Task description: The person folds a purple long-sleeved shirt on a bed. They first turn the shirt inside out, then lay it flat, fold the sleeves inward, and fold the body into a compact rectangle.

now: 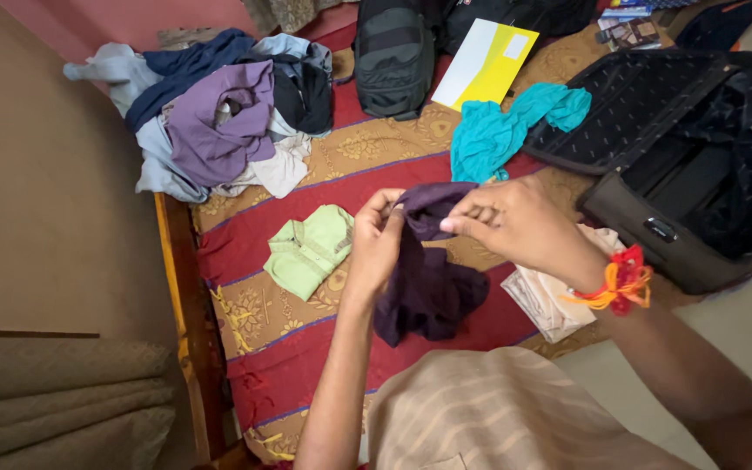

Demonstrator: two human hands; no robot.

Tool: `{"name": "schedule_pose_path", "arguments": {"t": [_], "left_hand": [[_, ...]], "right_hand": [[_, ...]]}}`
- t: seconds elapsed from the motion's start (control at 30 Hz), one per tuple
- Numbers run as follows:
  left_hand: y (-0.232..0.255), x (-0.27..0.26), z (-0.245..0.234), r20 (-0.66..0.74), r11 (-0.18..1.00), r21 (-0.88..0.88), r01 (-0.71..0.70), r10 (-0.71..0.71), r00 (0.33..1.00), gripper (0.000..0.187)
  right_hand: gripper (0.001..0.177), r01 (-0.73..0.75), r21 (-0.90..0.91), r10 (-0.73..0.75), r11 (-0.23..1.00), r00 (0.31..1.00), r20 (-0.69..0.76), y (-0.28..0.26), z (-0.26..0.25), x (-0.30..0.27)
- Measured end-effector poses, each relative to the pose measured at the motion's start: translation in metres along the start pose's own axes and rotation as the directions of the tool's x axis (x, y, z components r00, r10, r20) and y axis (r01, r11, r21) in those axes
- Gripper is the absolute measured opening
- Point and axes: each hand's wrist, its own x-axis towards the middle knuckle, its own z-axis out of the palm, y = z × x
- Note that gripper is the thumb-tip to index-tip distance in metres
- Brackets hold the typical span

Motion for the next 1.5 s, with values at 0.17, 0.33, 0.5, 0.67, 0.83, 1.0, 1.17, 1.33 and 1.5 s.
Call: {"name": "schedule_pose_path", "arguments": {"t": [0.17, 0.33, 0.5, 0.67, 0.83, 1.0, 1.17, 1.33, 1.5], "left_hand": [[-0.005, -0.007, 0.011, 0.122, 0.980, -0.139, 0.144, -0.127, 0.984, 0.016], [-0.008, -0.013, 0.016, 0.197, 0.952, -0.221, 0.211, -0.168, 0.966, 0.019], [-0.015, -0.013, 0.015, 0.204, 0.998, -0.057, 0.029, -0.017, 0.979, 0.017], [0.005, -0.012, 0.017, 0.053, 0.854, 0.487, -0.184, 0.181, 0.982, 0.013], [0.026, -0.003, 0.034, 0.198, 0.663, 0.588, -0.463, 0.436, 0.878, 0.012], [0.039, -0.007, 0.034, 0.352, 0.860, 0.351, -0.371, 0.246, 0.903, 0.020], [0.027, -0.010, 0.030, 0.307, 0.813, 0.543, -0.212, 0.042, 0.951, 0.018], [0.018, -0.010, 0.028, 0.333, 0.642, 0.653, -0.403, 0.235, 0.913, 0.016], [0.014, -0.009, 0.029, 0.294, 0.908, 0.312, -0.280, 0.188, 0.937, 0.021]], "right_hand": [[0.024, -0.008, 0.469, 0.045, 0.883, 0.997, -0.069, 0.041, 0.036, 0.005], [0.023, -0.327, 0.763, 0.198, 0.558, 0.945, 0.260, 0.064, 0.044, -0.001], [0.009, -0.100, 0.725, 0.119, 0.681, 0.993, 0.025, 0.070, 0.050, -0.005], [0.022, 0.211, 0.024, -0.202, 0.977, 0.958, -0.205, 0.052, 0.002, 0.001], [0.025, 0.271, -0.045, -0.273, 0.961, 0.924, -0.269, 0.011, -0.013, -0.010], [0.029, -0.064, 0.091, 0.087, 0.994, 0.956, -0.282, 0.017, -0.004, -0.004], [0.025, -0.018, 0.266, 0.087, 0.964, 0.964, -0.252, 0.027, -0.014, 0.000], [0.018, -0.191, 0.468, 0.198, 0.863, 0.980, 0.034, 0.030, -0.034, 0.007], [0.028, -0.250, 0.693, 0.105, 0.676, 0.964, 0.245, 0.037, -0.037, 0.015]]}}
